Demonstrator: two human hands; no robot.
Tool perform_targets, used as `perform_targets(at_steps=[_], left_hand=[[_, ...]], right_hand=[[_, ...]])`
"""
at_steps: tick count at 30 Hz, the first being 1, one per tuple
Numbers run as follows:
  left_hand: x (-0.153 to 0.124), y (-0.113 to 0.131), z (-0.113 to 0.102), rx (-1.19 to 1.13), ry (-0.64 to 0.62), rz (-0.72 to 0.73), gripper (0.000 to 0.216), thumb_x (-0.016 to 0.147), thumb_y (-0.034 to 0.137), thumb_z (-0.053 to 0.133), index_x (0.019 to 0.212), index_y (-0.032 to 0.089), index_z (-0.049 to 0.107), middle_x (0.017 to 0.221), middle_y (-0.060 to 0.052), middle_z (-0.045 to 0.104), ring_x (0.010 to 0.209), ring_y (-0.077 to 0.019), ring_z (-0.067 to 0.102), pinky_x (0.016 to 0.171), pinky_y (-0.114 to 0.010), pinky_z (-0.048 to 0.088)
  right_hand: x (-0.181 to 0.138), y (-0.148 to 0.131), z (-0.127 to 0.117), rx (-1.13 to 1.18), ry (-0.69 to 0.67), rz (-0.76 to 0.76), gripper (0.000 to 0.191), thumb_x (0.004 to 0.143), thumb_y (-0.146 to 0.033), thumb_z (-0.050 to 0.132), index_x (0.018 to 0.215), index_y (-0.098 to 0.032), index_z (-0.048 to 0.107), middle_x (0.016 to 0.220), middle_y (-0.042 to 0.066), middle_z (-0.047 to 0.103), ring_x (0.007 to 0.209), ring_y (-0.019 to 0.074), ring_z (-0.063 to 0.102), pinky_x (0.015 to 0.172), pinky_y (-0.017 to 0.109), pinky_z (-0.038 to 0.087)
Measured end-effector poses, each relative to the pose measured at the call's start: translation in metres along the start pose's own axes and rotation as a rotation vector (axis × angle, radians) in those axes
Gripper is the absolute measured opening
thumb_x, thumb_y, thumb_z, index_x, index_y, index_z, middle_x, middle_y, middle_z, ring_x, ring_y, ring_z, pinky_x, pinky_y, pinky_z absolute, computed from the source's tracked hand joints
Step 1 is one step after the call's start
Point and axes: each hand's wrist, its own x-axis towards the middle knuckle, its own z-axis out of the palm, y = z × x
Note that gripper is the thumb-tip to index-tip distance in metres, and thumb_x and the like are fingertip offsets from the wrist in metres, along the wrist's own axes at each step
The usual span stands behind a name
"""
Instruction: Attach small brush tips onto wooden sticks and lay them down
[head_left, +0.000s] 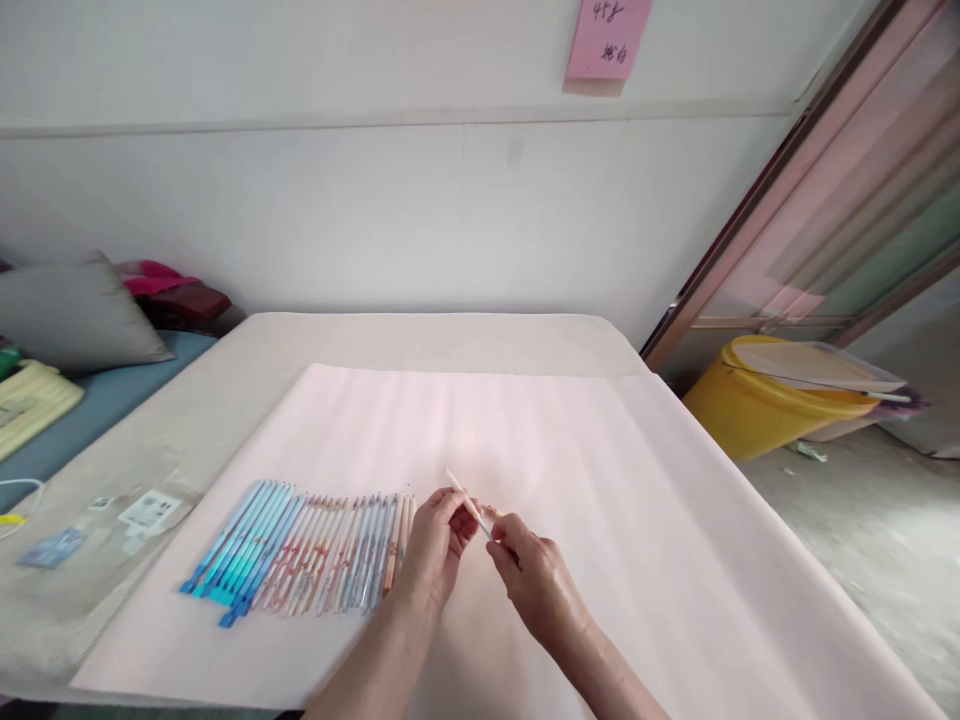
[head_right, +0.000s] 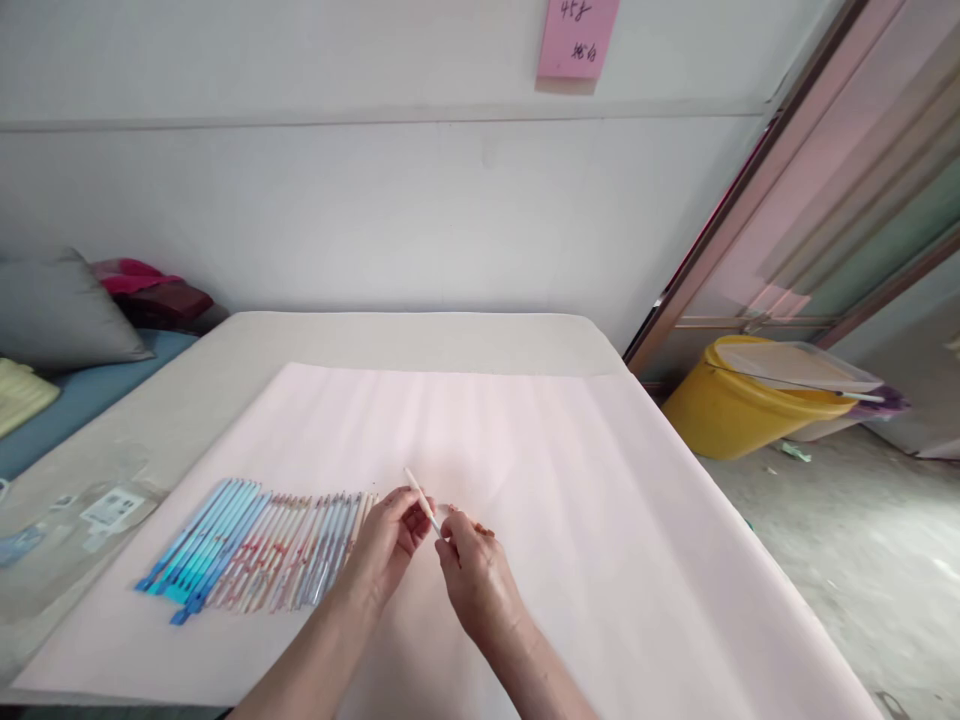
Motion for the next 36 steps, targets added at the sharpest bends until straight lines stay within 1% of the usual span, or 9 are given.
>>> perform_targets(at_steps=[3,8,17,20,24,26,28,32,36], left_hand=[[0.0,-0.001,-0.001,0.002,0.066,0.027,0.01,0.067,0.021,0.064,0.07,0.014,0.058,0.068,-0.003,0.062,0.064,-0.01,0.057,0.058,-0.02,0.043],[-0.014,-0.008,0.008,0.123,-0.145,-0.04,0.005,0.068,0.018,0.059,0.066,0.014,0.057,0.075,-0.005,0.062,0.068,-0.012,0.057,0.061,-0.023,0.044],[-0.018,-0.002,0.012,0.091,-0.168,-0.06,0.007,0.069,0.019,0.059,0.066,0.013,0.056,0.076,-0.007,0.063,0.072,-0.0156,0.06,0.061,-0.025,0.047],[-0.012,-0.001,0.009,0.049,-0.136,-0.082,0.011,0.071,0.021,0.059,0.065,0.012,0.056,0.073,-0.009,0.064,0.07,-0.016,0.061,0.06,-0.025,0.049],[0.0,0.004,-0.001,-0.011,0.038,-0.066,0.009,0.069,0.018,0.063,0.068,0.013,0.055,0.068,-0.008,0.066,0.065,-0.0144,0.062,0.059,-0.024,0.051],[0.006,0.009,-0.006,-0.028,0.087,-0.028,0.01,0.068,0.016,0.064,0.068,0.014,0.055,0.067,-0.008,0.066,0.065,-0.0146,0.063,0.058,-0.024,0.052],[0.01,0.014,-0.011,-0.038,0.099,-0.005,0.01,0.068,0.015,0.064,0.068,0.013,0.054,0.067,-0.008,0.066,0.065,-0.015,0.063,0.056,-0.023,0.052],[0.013,0.018,-0.013,-0.056,0.117,-0.001,0.009,0.068,0.014,0.064,0.068,0.012,0.055,0.068,-0.009,0.066,0.065,-0.0151,0.064,0.055,-0.022,0.052],[0.013,0.018,-0.013,-0.069,0.136,-0.005,0.009,0.068,0.013,0.063,0.067,0.012,0.055,0.067,-0.009,0.065,0.064,-0.0151,0.064,0.054,-0.022,0.053]], right_hand=[[0.001,0.0,0.0,0.014,-0.008,-0.021,0.007,0.08,-0.018,0.04,0.075,-0.022,0.042,0.067,-0.002,0.061,0.042,0.0093,0.046,0.049,0.021,0.037],[0.003,-0.001,-0.002,0.058,0.013,0.065,0.007,0.08,-0.021,0.04,0.075,-0.023,0.044,0.059,-0.003,0.057,0.042,0.0102,0.046,0.046,0.021,0.035],[0.004,0.003,-0.003,0.126,0.028,0.138,0.008,0.08,-0.03,0.046,0.075,-0.023,0.045,0.052,-0.007,0.049,0.047,0.0109,0.046,0.047,0.02,0.034],[0.007,0.003,-0.008,0.153,0.027,0.124,0.015,0.078,-0.036,0.051,0.074,-0.022,0.047,0.049,-0.006,0.048,0.049,0.0116,0.048,0.048,0.02,0.035],[0.015,0.018,-0.026,0.191,0.11,0.178,0.03,0.084,-0.044,0.039,0.069,-0.02,0.049,0.052,-0.003,0.051,0.042,0.0095,0.043,0.043,0.02,0.033],[0.02,0.032,-0.035,0.074,0.194,0.216,0.03,0.084,-0.041,0.038,0.069,-0.02,0.052,0.057,-0.002,0.055,0.044,0.0098,0.045,0.046,0.021,0.033],[0.025,0.044,-0.038,-0.125,0.195,0.23,0.024,0.083,-0.035,0.041,0.07,-0.02,0.054,0.062,-0.001,0.056,0.052,0.0115,0.049,0.051,0.022,0.034],[0.032,0.051,-0.026,-0.511,-0.004,0.209,0.018,0.083,-0.032,0.045,0.074,-0.021,0.057,0.08,0.002,0.059,0.067,0.0149,0.056,0.056,0.024,0.033],[0.032,0.05,-0.007,-0.709,-0.108,0.156,0.015,0.085,-0.034,0.046,0.086,-0.022,0.055,0.089,0.004,0.056,0.064,0.0149,0.058,0.051,0.023,0.029]])
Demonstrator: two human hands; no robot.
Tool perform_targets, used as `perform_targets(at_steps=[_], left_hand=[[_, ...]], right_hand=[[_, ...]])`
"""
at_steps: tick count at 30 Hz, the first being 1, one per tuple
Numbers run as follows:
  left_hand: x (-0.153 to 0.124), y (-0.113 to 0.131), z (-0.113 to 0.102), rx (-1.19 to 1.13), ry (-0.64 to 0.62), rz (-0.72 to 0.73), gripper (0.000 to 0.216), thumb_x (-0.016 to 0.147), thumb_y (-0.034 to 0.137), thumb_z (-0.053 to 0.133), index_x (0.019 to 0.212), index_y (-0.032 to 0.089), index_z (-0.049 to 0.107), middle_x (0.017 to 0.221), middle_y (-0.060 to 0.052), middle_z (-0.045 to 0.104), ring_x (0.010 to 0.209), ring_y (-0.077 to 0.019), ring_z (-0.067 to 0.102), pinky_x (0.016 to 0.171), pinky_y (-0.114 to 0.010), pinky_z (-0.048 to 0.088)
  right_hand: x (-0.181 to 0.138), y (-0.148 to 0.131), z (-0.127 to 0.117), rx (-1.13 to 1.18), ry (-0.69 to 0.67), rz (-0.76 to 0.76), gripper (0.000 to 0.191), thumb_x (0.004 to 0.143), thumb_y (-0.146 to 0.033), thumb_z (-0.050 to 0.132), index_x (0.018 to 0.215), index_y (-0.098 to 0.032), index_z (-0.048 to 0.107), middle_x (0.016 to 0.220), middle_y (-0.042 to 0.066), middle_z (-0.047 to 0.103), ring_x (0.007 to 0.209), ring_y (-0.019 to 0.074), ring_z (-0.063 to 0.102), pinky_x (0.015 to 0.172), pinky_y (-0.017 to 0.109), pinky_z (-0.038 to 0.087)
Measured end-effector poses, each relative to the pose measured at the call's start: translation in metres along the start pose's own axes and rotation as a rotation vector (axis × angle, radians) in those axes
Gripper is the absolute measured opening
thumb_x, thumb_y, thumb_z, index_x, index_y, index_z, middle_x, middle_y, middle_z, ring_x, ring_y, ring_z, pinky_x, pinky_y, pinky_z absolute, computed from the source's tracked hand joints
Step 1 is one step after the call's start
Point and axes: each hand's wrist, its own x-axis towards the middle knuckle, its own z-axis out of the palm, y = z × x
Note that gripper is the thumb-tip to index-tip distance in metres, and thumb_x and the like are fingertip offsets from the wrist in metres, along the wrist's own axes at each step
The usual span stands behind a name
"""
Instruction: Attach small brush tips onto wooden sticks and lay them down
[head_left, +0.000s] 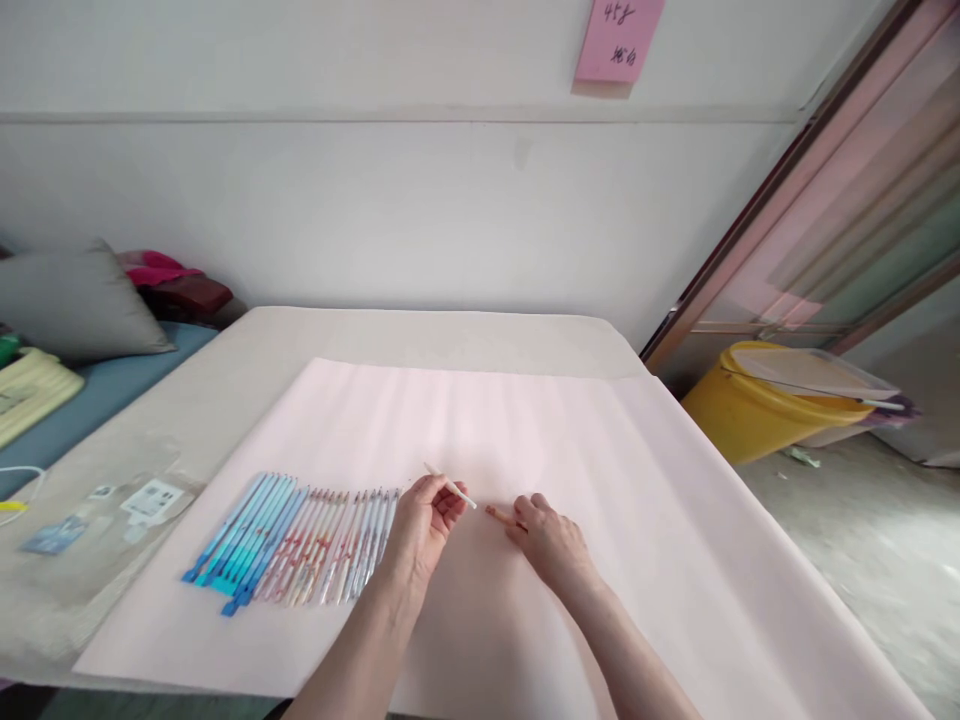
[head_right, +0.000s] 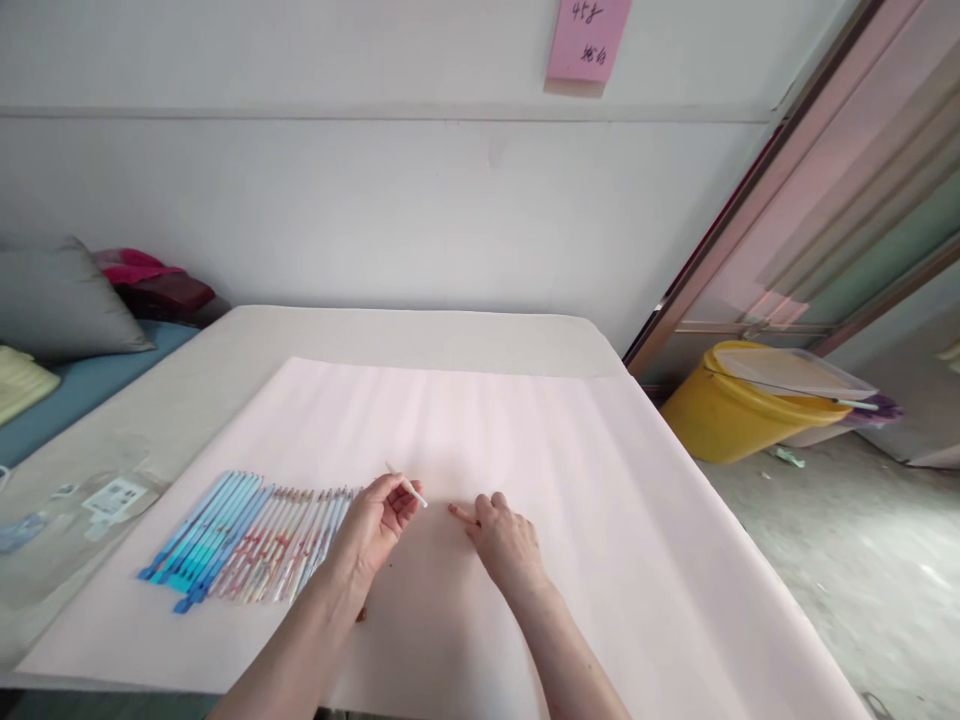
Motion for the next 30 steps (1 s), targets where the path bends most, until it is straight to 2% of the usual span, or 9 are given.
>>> perform_targets(at_steps=[4,9,15,22,30], left_hand=[[0.003,0.002,-0.001,-0.015,0.015,0.014,0.009,0.068,0.012,0.063,0.067,0.012,0.054,0.066,-0.009,0.065,0.063,-0.0151,0.064,0.054,-0.023,0.053],[0.008,0.002,-0.004,-0.013,0.045,0.054,0.009,0.068,0.012,0.063,0.065,0.012,0.054,0.065,-0.009,0.065,0.061,-0.0147,0.063,0.053,-0.023,0.053],[0.01,-0.001,-0.004,0.024,0.073,0.075,0.011,0.066,0.014,0.064,0.067,0.013,0.054,0.064,-0.008,0.065,0.061,-0.0142,0.063,0.053,-0.023,0.052],[0.005,-0.001,0.0,0.068,0.039,0.119,0.015,0.064,0.018,0.066,0.066,0.014,0.052,0.064,-0.006,0.065,0.061,-0.0141,0.063,0.054,-0.023,0.051],[0.004,-0.001,0.001,0.118,0.02,0.165,0.017,0.063,0.023,0.067,0.067,0.015,0.052,0.064,-0.004,0.064,0.063,-0.014,0.063,0.057,-0.024,0.05]], right_hand=[[-0.002,-0.001,0.006,-0.002,0.036,-0.081,0.013,0.088,-0.027,0.042,0.086,-0.023,0.053,0.083,0.002,0.055,0.059,0.0128,0.057,0.049,0.022,0.027],[-0.013,-0.008,-0.01,0.315,0.102,-0.193,0.01,0.082,-0.015,0.046,0.076,-0.02,0.052,0.077,0.0,0.053,0.06,0.0106,0.052,0.052,0.021,0.031],[-0.03,-0.022,-0.03,0.546,0.171,-0.246,0.013,0.082,-0.018,0.043,0.075,-0.021,0.054,0.073,0.0,0.052,0.06,0.0112,0.049,0.056,0.022,0.037],[-0.032,-0.023,-0.026,0.528,0.242,-0.262,0.018,0.084,-0.019,0.042,0.074,-0.019,0.057,0.072,0.001,0.051,0.059,0.0108,0.049,0.055,0.022,0.038],[-0.034,-0.025,-0.027,0.498,0.262,-0.272,0.021,0.085,-0.021,0.041,0.072,-0.019,0.058,0.071,0.001,0.05,0.058,0.0102,0.049,0.055,0.021,0.037]])
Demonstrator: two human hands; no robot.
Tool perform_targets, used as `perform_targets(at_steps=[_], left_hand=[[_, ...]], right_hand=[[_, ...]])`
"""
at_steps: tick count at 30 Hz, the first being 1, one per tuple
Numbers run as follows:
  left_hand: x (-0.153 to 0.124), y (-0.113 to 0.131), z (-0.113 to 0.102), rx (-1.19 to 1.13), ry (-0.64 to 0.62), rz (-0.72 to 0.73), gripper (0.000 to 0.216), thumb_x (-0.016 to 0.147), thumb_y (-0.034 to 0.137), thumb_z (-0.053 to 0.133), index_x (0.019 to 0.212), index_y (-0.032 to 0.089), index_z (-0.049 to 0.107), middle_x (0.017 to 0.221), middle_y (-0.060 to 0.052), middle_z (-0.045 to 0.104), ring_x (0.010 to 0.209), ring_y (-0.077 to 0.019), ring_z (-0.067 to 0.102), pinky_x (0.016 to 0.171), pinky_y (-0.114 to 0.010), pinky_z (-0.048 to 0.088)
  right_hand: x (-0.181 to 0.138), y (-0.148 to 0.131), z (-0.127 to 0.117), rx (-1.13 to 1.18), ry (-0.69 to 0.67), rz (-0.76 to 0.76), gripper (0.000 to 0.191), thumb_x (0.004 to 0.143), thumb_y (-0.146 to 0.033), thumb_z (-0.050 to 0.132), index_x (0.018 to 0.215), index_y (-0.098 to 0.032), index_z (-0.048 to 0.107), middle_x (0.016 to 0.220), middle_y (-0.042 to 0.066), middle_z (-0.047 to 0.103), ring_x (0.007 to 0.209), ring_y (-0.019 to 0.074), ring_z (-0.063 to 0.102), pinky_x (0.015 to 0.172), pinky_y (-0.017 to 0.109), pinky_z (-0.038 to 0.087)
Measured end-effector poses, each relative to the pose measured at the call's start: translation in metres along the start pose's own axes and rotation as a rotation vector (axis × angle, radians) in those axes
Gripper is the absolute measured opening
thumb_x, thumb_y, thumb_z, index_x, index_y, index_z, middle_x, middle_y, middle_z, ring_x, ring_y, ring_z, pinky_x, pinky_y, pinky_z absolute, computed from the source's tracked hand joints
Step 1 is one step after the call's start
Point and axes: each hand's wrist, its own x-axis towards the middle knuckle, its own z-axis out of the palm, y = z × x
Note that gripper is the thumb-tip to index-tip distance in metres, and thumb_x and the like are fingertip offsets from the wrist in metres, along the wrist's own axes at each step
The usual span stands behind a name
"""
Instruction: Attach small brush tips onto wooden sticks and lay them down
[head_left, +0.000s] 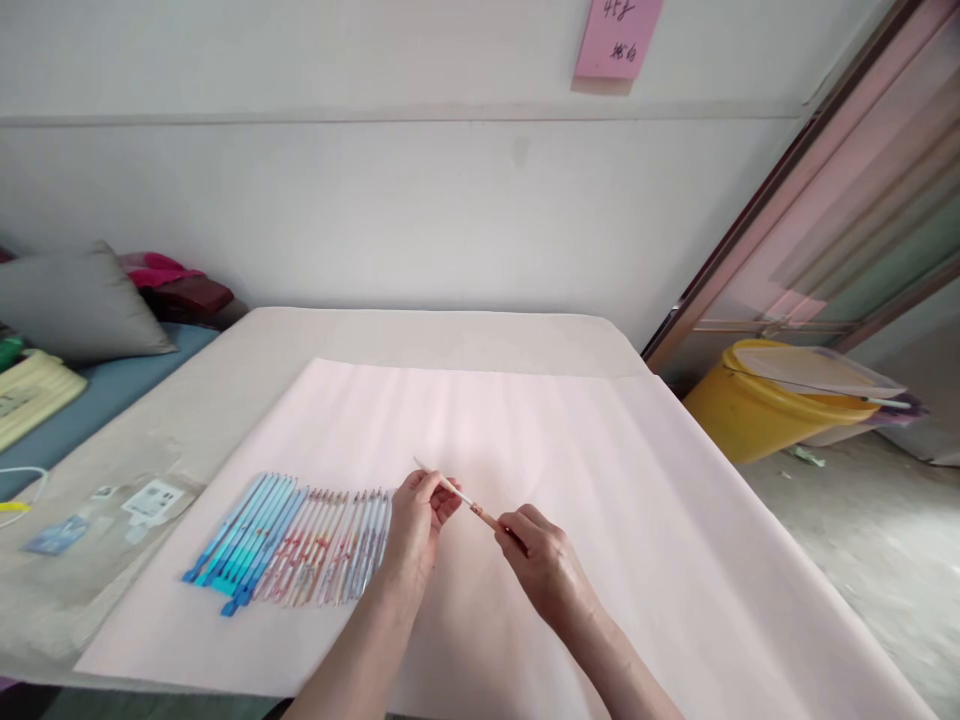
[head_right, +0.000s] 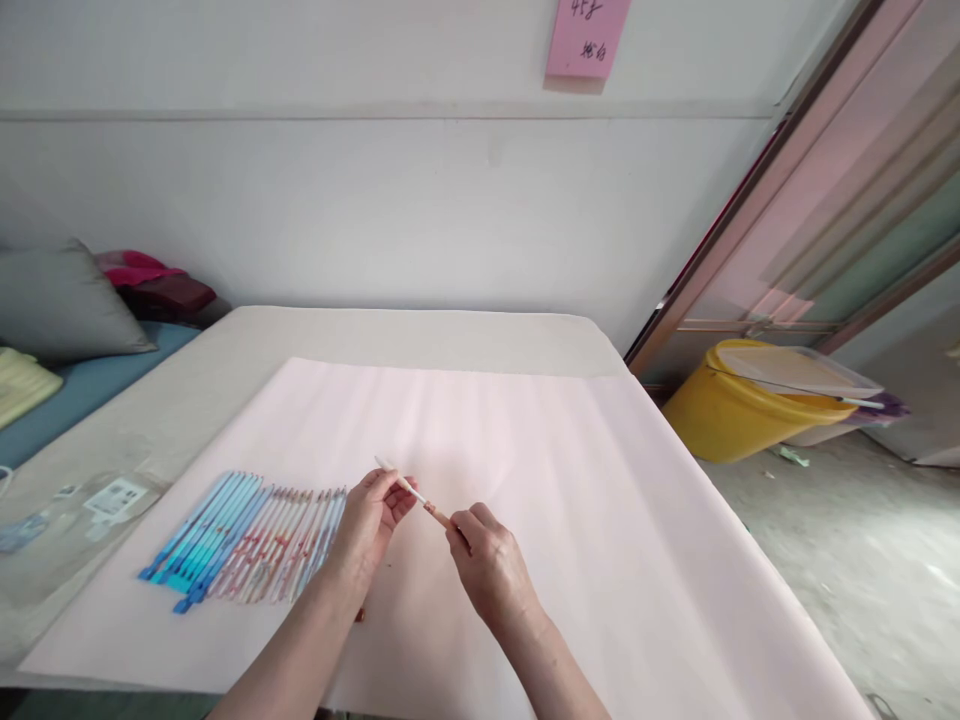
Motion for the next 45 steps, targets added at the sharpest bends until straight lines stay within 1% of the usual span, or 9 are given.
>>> perform_targets(at_steps=[9,15,18,21,24,30,38,41,45], left_hand=[[0.0,0.0,0.001,0.048,-0.009,0.052,0.019,0.063,0.028,0.066,0.067,0.015,0.052,0.065,-0.004,0.065,0.063,-0.014,0.062,0.058,-0.024,0.049],[-0.004,-0.001,0.004,0.067,-0.019,0.043,0.02,0.063,0.029,0.066,0.067,0.015,0.053,0.065,-0.005,0.065,0.062,-0.0138,0.062,0.058,-0.024,0.049],[-0.008,-0.003,0.006,0.088,-0.049,0.023,0.021,0.062,0.03,0.067,0.067,0.015,0.053,0.066,-0.005,0.065,0.062,-0.0142,0.062,0.057,-0.025,0.048],[-0.011,-0.006,0.008,0.12,-0.04,0.018,0.022,0.062,0.032,0.066,0.068,0.015,0.053,0.068,-0.006,0.066,0.063,-0.0147,0.063,0.058,-0.024,0.048],[-0.014,-0.007,0.009,0.141,-0.038,0.005,0.022,0.063,0.033,0.065,0.068,0.015,0.054,0.07,-0.007,0.067,0.064,-0.0155,0.063,0.058,-0.025,0.047],[-0.02,-0.011,0.009,0.191,-0.061,0.011,0.02,0.067,0.034,0.061,0.071,0.015,0.056,0.075,-0.008,0.067,0.07,-0.015,0.062,0.064,-0.025,0.046],[-0.021,-0.014,0.01,0.186,-0.08,0.011,0.021,0.069,0.035,0.061,0.069,0.015,0.055,0.071,-0.006,0.065,0.069,-0.0146,0.061,0.066,-0.026,0.046],[-0.022,-0.014,0.011,0.187,-0.087,0.023,0.021,0.069,0.035,0.06,0.069,0.015,0.055,0.071,-0.006,0.065,0.069,-0.0146,0.06,0.067,-0.028,0.046],[-0.023,-0.014,0.011,0.207,-0.093,0.037,0.021,0.07,0.035,0.06,0.069,0.015,0.056,0.072,-0.007,0.065,0.07,-0.0155,0.06,0.069,-0.031,0.047]], right_hand=[[-0.003,-0.001,0.0,0.001,0.007,-0.007,0.025,0.087,-0.023,0.04,0.071,-0.018,0.058,0.07,0.001,0.049,0.056,0.0092,0.048,0.054,0.02,0.037],[-0.002,-0.004,-0.002,0.033,0.004,-0.006,0.024,0.086,-0.023,0.04,0.072,-0.019,0.059,0.069,0.001,0.05,0.055,0.0095,0.047,0.053,0.021,0.037],[-0.002,-0.002,0.0,0.015,0.019,0.015,0.019,0.084,-0.021,0.042,0.075,-0.019,0.059,0.068,0.001,0.05,0.053,0.0096,0.046,0.051,0.021,0.036],[-0.003,-0.001,0.003,-0.012,0.021,0.032,0.016,0.083,-0.02,0.043,0.075,-0.019,0.057,0.069,0.0,0.05,0.052,0.0093,0.045,0.05,0.02,0.035],[-0.004,-0.002,0.006,-0.029,0.013,0.022,0.019,0.085,-0.021,0.04,0.072,-0.019,0.055,0.068,0.0,0.049,0.051,0.0087,0.044,0.05,0.019,0.034],[-0.006,-0.003,0.009,-0.03,0.028,0.008,0.023,0.088,-0.022,0.036,0.074,-0.018,0.054,0.069,0.0,0.047,0.053,0.0085,0.044,0.052,0.019,0.035],[-0.005,-0.004,0.008,0.008,0.03,0.035,0.022,0.087,-0.023,0.038,0.071,-0.018,0.054,0.068,0.0,0.047,0.053,0.0087,0.042,0.052,0.019,0.034],[-0.003,-0.006,0.006,0.109,0.022,0.092,0.022,0.085,-0.024,0.041,0.069,-0.018,0.055,0.067,0.0,0.049,0.054,0.0096,0.043,0.051,0.02,0.033],[-0.001,-0.006,0.007,0.384,-0.052,0.334,0.021,0.081,-0.03,0.047,0.07,-0.018,0.059,0.056,-0.002,0.048,0.049,0.0098,0.042,0.047,0.021,0.031]])
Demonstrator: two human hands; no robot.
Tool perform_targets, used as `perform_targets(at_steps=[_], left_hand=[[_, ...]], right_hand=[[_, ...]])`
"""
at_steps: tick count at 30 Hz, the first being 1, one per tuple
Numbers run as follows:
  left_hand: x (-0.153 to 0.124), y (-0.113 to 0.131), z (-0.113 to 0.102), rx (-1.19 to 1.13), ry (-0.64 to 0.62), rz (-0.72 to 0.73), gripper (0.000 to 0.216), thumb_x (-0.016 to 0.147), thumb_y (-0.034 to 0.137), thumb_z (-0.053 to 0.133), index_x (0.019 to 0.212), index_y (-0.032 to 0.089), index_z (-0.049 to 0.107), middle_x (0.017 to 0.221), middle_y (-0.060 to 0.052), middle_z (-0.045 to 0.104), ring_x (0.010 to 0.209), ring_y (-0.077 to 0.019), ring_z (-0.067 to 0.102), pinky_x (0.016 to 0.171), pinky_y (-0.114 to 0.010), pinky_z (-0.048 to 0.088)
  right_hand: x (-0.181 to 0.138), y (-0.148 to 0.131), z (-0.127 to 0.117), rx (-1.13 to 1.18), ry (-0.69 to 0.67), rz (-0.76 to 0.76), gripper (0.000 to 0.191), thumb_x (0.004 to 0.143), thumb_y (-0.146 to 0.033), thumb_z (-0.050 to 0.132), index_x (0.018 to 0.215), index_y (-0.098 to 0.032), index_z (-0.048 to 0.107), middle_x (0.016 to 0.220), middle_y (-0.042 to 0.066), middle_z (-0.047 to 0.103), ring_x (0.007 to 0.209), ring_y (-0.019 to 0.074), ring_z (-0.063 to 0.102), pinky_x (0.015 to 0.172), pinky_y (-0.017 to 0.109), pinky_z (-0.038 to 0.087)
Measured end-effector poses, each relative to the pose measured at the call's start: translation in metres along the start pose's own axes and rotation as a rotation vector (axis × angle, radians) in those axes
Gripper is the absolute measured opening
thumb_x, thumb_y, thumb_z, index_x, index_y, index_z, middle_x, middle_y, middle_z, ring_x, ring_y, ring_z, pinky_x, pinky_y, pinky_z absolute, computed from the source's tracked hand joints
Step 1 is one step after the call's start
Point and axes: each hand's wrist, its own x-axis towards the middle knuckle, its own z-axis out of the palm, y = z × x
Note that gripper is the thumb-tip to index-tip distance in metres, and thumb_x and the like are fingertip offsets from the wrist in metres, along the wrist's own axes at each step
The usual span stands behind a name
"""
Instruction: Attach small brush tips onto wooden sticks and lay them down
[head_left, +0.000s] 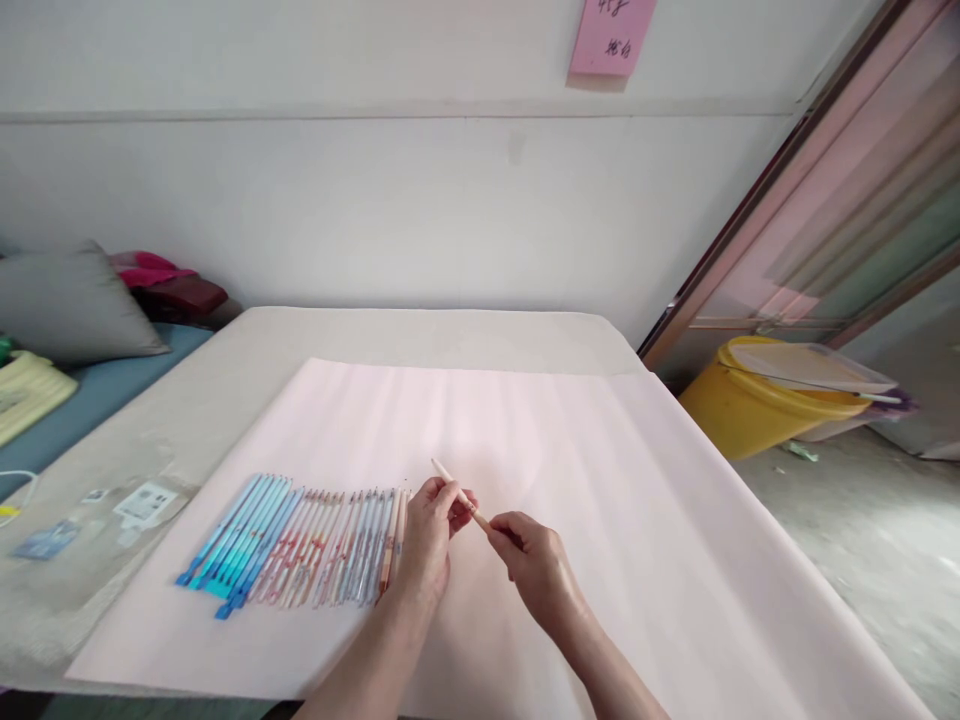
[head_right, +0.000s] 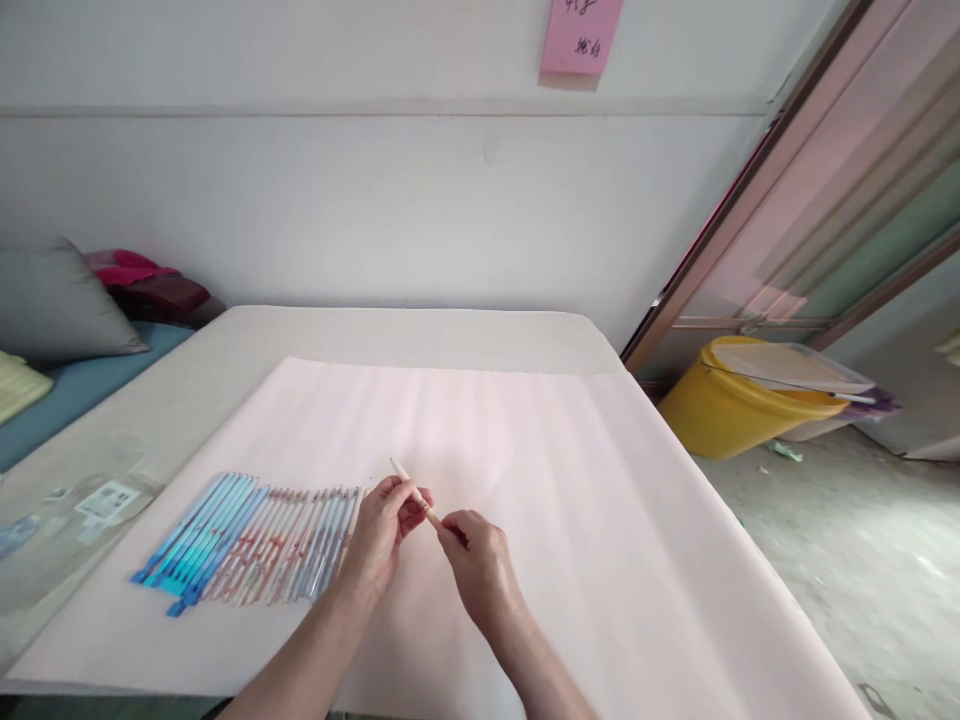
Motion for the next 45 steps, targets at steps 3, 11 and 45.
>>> perform_targets(at_steps=[3,11,45], left_hand=[[0.0,0.002,0.0,-0.005,0.003,0.01,0.022,0.069,0.035,0.061,0.07,0.014,0.057,0.073,-0.008,0.065,0.072,-0.0171,0.06,0.07,-0.034,0.048],[0.0,0.002,0.001,-0.034,0.005,0.034,0.024,0.068,0.037,0.063,0.07,0.014,0.057,0.074,-0.007,0.064,0.075,-0.0184,0.061,0.071,-0.034,0.049],[-0.011,0.003,0.005,-0.011,-0.144,-0.049,0.023,0.071,0.037,0.063,0.066,0.016,0.056,0.074,-0.003,0.06,0.073,-0.0128,0.055,0.071,-0.026,0.043]], right_hand=[[0.003,0.003,0.003,0.228,-0.107,0.156,0.02,0.079,-0.032,0.048,0.073,-0.017,0.059,0.047,-0.005,0.042,0.043,0.0088,0.038,0.043,0.021,0.029],[0.003,0.002,0.015,0.13,0.074,0.132,0.01,0.068,-0.026,0.058,0.076,-0.021,0.058,0.059,-0.004,0.051,0.052,0.0104,0.043,0.047,0.02,0.032],[0.002,0.002,0.016,-0.016,0.098,-0.005,0.037,0.085,-0.048,0.041,0.069,-0.02,0.058,0.052,-0.004,0.04,0.049,0.0095,0.031,0.047,0.021,0.024]])
